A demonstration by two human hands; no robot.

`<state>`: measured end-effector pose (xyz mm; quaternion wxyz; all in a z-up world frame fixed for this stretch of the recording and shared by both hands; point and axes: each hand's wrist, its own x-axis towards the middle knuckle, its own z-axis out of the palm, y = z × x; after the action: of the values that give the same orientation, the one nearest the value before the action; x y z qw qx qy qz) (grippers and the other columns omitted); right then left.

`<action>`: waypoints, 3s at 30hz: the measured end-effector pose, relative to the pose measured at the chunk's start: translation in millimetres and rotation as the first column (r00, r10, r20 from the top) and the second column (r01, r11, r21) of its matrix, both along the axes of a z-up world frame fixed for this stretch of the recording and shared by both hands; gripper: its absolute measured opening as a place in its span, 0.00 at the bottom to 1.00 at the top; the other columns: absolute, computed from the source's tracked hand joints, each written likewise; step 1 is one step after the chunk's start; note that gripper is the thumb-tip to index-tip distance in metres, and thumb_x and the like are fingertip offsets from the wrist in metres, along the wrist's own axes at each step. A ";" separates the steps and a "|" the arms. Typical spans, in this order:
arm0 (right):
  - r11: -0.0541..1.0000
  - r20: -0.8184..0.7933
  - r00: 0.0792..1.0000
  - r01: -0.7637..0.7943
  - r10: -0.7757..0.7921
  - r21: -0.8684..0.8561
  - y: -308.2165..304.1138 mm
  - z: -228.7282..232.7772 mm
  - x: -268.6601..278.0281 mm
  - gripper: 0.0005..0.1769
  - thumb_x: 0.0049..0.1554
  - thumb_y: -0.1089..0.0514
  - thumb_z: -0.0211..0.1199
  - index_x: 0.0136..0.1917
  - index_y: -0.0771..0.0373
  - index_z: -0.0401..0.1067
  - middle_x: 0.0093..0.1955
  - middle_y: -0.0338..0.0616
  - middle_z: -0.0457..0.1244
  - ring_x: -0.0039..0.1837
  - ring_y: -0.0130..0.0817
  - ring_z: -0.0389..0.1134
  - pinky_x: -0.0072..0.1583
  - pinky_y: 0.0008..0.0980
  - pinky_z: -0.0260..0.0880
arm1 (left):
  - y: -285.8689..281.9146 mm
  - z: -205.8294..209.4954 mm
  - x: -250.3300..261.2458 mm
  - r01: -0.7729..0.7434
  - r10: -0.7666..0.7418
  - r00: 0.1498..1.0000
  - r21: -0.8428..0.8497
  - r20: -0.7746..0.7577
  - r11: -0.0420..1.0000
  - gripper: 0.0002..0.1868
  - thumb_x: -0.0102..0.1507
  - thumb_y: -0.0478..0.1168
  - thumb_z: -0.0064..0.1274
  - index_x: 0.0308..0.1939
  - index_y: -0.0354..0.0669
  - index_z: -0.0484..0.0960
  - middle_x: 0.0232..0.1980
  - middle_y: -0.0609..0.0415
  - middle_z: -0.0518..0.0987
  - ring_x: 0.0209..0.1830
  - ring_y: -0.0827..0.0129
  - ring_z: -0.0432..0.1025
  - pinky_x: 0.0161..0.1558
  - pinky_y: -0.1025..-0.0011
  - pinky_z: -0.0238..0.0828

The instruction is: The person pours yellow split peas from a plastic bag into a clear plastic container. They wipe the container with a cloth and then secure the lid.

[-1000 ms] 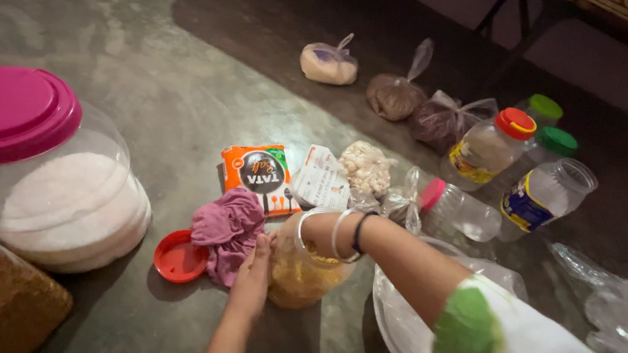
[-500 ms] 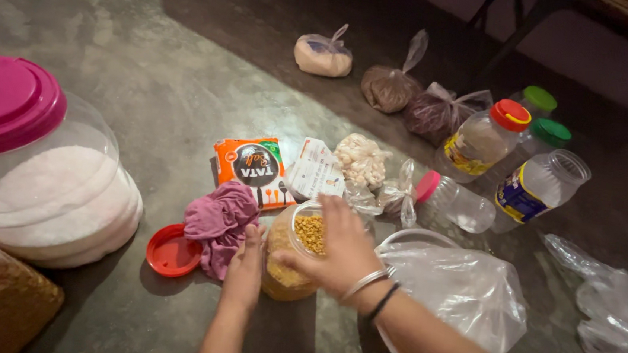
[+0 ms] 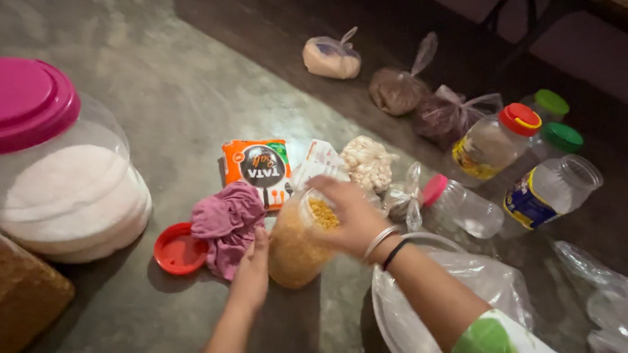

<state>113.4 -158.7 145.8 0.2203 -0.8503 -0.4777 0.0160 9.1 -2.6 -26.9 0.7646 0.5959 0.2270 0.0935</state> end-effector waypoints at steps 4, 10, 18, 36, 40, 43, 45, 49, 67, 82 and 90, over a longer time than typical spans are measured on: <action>0.993 -0.069 0.991 -0.113 0.116 0.039 9.5 4.2 10.8 0.42 0.43 0.50 0.69 0.72 0.55 0.68 0.76 0.51 0.60 0.76 0.51 0.59 0.76 0.48 0.56 | 1.2 -8.4 2.7 -0.050 0.050 0.999 -0.051 0.008 0.997 0.48 0.65 0.72 0.27 0.71 0.35 0.70 0.72 0.47 0.74 0.74 0.62 0.64 0.72 0.67 0.53; 0.960 -0.156 0.948 -0.277 0.279 0.032 16.1 -2.0 31.8 0.42 0.40 0.56 0.71 0.70 0.54 0.70 0.76 0.48 0.60 0.78 0.47 0.57 0.77 0.48 0.52 | -0.3 -13.4 5.9 -0.117 0.117 0.993 -0.018 0.018 0.993 0.45 0.65 0.70 0.31 0.69 0.37 0.73 0.70 0.45 0.77 0.71 0.59 0.69 0.70 0.64 0.60; 0.948 -0.183 0.939 -0.309 0.291 -0.077 36.7 -9.1 31.1 0.45 0.39 0.58 0.74 0.71 0.52 0.69 0.83 0.50 0.52 0.83 0.58 0.42 0.78 0.51 0.44 | 5.7 -16.7 7.6 -0.251 0.251 0.966 -0.004 -0.056 0.968 0.46 0.65 0.71 0.29 0.72 0.39 0.67 0.71 0.45 0.71 0.71 0.57 0.67 0.69 0.64 0.59; 0.800 -0.220 0.912 0.409 -0.346 0.439 -1.2 -46.0 -28.7 0.52 0.35 0.53 0.82 0.68 0.67 0.63 0.64 0.50 0.65 0.68 0.36 0.67 0.68 0.34 0.65 | 9.3 -5.1 11.4 -0.237 0.261 0.959 0.194 -0.109 0.952 0.47 0.66 0.73 0.22 0.58 0.39 0.82 0.58 0.44 0.84 0.60 0.57 0.76 0.64 0.63 0.65; 0.755 -0.288 0.887 0.458 -0.360 0.468 -13.8 -52.5 -33.4 0.51 0.37 0.54 0.81 0.69 0.68 0.62 0.65 0.52 0.64 0.69 0.39 0.65 0.69 0.35 0.63 | 4.7 -13.6 18.9 -0.261 0.257 0.962 -0.033 -0.088 0.965 0.47 0.64 0.73 0.25 0.62 0.37 0.78 0.64 0.48 0.79 0.67 0.63 0.69 0.68 0.63 0.57; 0.745 -0.216 0.890 0.454 -0.401 0.489 -12.6 -57.8 -30.5 0.52 0.36 0.54 0.82 0.69 0.69 0.60 0.65 0.54 0.63 0.69 0.41 0.64 0.69 0.36 0.62 | 4.7 -25.4 18.7 -0.223 0.223 0.975 -0.029 -0.018 0.974 0.49 0.66 0.73 0.24 0.60 0.34 0.80 0.61 0.44 0.82 0.63 0.59 0.75 0.68 0.63 0.63; 0.724 -0.243 0.875 0.483 -0.419 0.493 -16.4 -58.6 -42.1 0.53 0.37 0.53 0.82 0.70 0.70 0.59 0.65 0.53 0.63 0.69 0.41 0.63 0.68 0.36 0.62 | -0.5 -29.7 3.5 -0.229 0.223 0.972 -0.076 -0.075 0.970 0.48 0.64 0.74 0.27 0.62 0.35 0.78 0.65 0.46 0.80 0.66 0.61 0.71 0.69 0.63 0.59; 0.656 -0.265 0.850 0.522 -0.456 0.545 -8.1 -47.1 -27.5 0.52 0.39 0.52 0.80 0.70 0.69 0.59 0.66 0.52 0.62 0.69 0.41 0.64 0.68 0.35 0.64 | 4.7 -23.8 23.2 -0.193 0.193 0.980 0.000 -0.040 0.981 0.49 0.65 0.74 0.25 0.62 0.36 0.79 0.64 0.45 0.81 0.66 0.61 0.72 0.70 0.65 0.59; 0.866 -0.114 0.918 0.397 -0.380 0.306 2.6 -40.1 -24.5 0.56 0.35 0.41 0.80 0.70 0.63 0.61 0.65 0.49 0.66 0.69 0.41 0.65 0.69 0.44 0.56 | 6.6 -16.9 11.7 -0.239 0.232 0.966 -0.056 -0.111 0.969 0.45 0.64 0.72 0.29 0.61 0.39 0.79 0.62 0.49 0.80 0.64 0.63 0.72 0.66 0.64 0.64; 0.877 -0.012 0.997 0.064 -0.079 -0.476 145.3 -22.6 -27.0 0.16 0.58 0.59 0.59 0.60 0.52 0.74 0.54 0.50 0.71 0.57 0.47 0.73 0.58 0.44 0.72 | 45.0 -16.6 11.1 -0.634 0.621 0.773 0.161 0.130 0.756 0.29 0.66 0.45 0.52 0.67 0.31 0.69 0.74 0.37 0.66 0.74 0.50 0.60 0.69 0.58 0.54; 0.802 -0.181 0.920 0.191 -0.347 -0.566 185.8 -135.6 -21.9 0.41 0.54 0.51 0.70 0.76 0.44 0.55 0.83 0.60 0.35 0.74 0.67 0.54 0.71 0.50 0.59 | 53.4 9.9 -3.4 -0.631 0.628 0.774 0.017 0.080 0.775 0.24 0.65 0.43 0.50 0.62 0.33 0.74 0.65 0.45 0.77 0.64 0.60 0.72 0.64 0.65 0.67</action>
<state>91.5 27.1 10.2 0.0373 -0.9263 -0.2918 0.2356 5.7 50.8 -16.9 0.6837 0.4984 0.3845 0.3693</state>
